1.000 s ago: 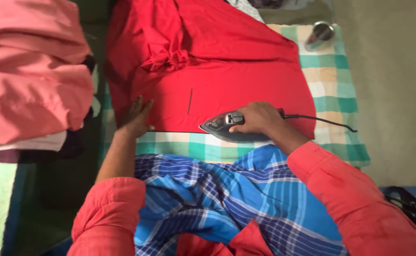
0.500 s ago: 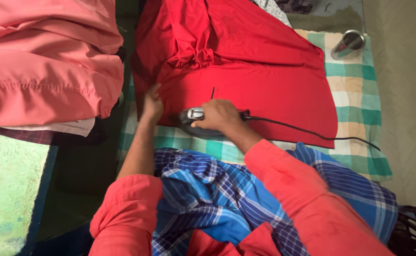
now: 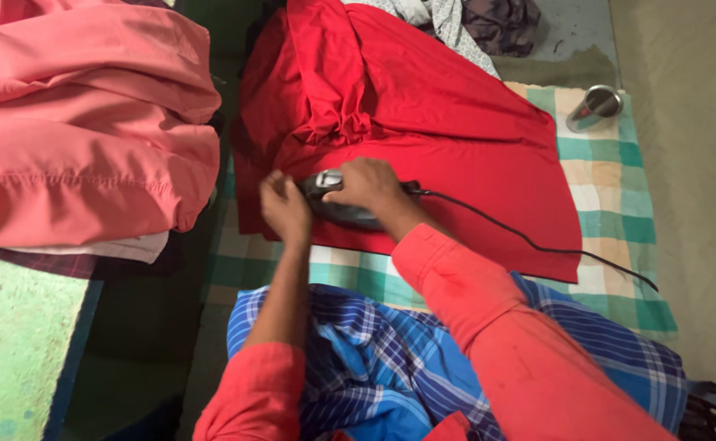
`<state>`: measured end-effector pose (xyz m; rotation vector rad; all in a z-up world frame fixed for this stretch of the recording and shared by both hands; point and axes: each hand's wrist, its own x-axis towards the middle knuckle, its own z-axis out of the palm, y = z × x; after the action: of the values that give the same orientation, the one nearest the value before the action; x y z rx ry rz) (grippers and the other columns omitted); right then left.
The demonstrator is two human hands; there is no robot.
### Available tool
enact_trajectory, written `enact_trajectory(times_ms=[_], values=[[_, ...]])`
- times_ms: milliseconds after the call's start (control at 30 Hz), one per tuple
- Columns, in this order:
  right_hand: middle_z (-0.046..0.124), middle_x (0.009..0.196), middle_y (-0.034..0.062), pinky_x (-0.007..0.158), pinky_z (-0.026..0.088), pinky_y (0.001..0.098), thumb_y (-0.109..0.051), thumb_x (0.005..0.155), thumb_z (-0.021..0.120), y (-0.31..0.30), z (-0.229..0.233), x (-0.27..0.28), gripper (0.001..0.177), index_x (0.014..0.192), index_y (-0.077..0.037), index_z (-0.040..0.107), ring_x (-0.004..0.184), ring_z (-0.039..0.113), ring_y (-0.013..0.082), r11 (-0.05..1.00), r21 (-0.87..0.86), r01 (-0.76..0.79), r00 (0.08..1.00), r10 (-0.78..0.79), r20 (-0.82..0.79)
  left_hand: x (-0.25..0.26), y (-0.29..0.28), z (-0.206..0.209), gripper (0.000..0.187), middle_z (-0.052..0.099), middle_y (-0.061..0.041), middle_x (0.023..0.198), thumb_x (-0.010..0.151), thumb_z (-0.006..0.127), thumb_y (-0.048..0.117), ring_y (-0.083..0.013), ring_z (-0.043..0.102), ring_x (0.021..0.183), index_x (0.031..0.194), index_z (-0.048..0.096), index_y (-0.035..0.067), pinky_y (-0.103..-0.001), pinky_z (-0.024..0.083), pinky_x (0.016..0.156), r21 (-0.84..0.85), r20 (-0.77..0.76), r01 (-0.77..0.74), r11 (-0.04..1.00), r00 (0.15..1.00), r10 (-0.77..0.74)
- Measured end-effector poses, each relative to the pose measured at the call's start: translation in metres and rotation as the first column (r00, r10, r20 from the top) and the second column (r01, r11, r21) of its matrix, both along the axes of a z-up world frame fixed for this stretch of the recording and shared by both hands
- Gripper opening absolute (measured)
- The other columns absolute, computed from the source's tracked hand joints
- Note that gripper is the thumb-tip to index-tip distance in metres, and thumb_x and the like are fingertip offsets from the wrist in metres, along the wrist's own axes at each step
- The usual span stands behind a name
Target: The person irons a red shirt laid out on a checkered mat. They smooth the fabric with their hands, use an electric iron to press the shirt, and flip it over to iron the other side.
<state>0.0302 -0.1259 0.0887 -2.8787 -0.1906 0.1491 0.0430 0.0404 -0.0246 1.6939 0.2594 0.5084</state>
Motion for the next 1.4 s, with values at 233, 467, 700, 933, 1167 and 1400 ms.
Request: enact_trajectory(times_ms=[233, 467, 700, 933, 1167, 1400], values=[[0.074, 0.105, 0.0195, 0.086, 0.055, 0.0511, -0.069, 0.068, 0.08, -0.12, 0.008, -0.021, 0.068, 0.108, -0.014, 0.077, 0.1, 0.071, 0.0381, 0.981, 0.008, 0.196, 0.981, -0.195, -0.014, -0.046, -0.04, -0.017, 0.089, 0.021, -0.021, 0.168, 0.093, 0.06, 0.055, -0.0391, 0.015, 0.155, 0.158, 0.028, 0.004, -0.065, 0.014, 0.118, 0.783, -0.41, 0.526, 0.332, 0.837, -0.362], [0.074, 0.101, 0.0229, 0.081, 0.056, 0.0517, -0.072, 0.071, 0.08, -0.246, 0.004, -0.066, 0.075, 0.101, -0.004, 0.075, 0.097, 0.071, 0.0407, 0.895, -0.085, 0.437, 0.894, -0.443, -0.066, -0.048, -0.045, 0.013, 0.111, -0.013, -0.01, 0.172, 0.087, 0.039, 0.082, -0.0362, -0.015, 0.157, 0.164, -0.003, 0.013, -0.069, -0.008, 0.119, 0.604, -0.763, 0.79, 0.111, 0.612, -0.207], [0.075, 0.103, 0.0236, 0.085, 0.056, 0.0508, -0.073, 0.071, 0.079, -0.319, 0.009, -0.138, 0.077, 0.107, -0.005, 0.076, 0.099, 0.073, 0.0418, 0.708, -0.133, 0.694, 0.701, -0.706, -0.101, -0.045, -0.046, 0.008, 0.114, -0.018, -0.01, 0.171, 0.086, 0.038, 0.084, -0.0371, -0.019, 0.156, 0.164, -0.007, 0.015, -0.069, -0.009, 0.119, 0.579, -0.795, 0.813, 0.065, 0.58, -0.179], [0.073, 0.108, 0.0257, 0.087, 0.056, 0.0525, -0.072, 0.072, 0.078, -0.342, -0.008, -0.202, 0.08, 0.109, 0.0, 0.074, 0.104, 0.071, 0.0435, 0.477, -0.012, 0.879, 0.472, -0.873, -0.118, -0.039, -0.045, -0.003, 0.118, -0.019, -0.008, 0.171, 0.083, 0.04, 0.087, -0.036, -0.019, 0.156, 0.164, -0.008, 0.017, -0.067, -0.008, 0.12, 0.585, -0.796, 0.809, 0.051, 0.585, -0.154], [0.065, 0.064, 0.0157, 0.049, 0.05, 0.0412, -0.056, 0.075, 0.086, -0.345, 0.024, -0.231, 0.065, 0.084, 0.006, 0.069, 0.054, 0.066, 0.028, 0.232, 0.359, 0.904, 0.332, -0.909, -0.25, -0.035, -0.036, -0.024, 0.123, -0.016, -0.008, 0.172, 0.077, 0.048, 0.086, -0.035, -0.016, 0.156, 0.163, -0.005, 0.018, -0.068, -0.006, 0.118, 0.63, -0.74, 0.769, 0.109, 0.637, -0.216], [0.06, 0.064, 0.0011, 0.041, 0.04, 0.029, -0.014, 0.081, 0.088, -0.397, 0.027, -0.197, 0.026, 0.088, -0.002, 0.065, 0.046, 0.051, 0.011, 0.053, 0.958, 0.28, 0.242, -0.97, -0.017, -0.045, -0.018, -0.032, 0.134, 0.008, -0.015, 0.173, 0.062, 0.075, 0.073, -0.0375, 0.004, 0.159, 0.164, 0.012, 0.012, -0.068, 0.004, 0.122, 0.713, -0.469, 0.62, 0.329, 0.769, -0.433]])
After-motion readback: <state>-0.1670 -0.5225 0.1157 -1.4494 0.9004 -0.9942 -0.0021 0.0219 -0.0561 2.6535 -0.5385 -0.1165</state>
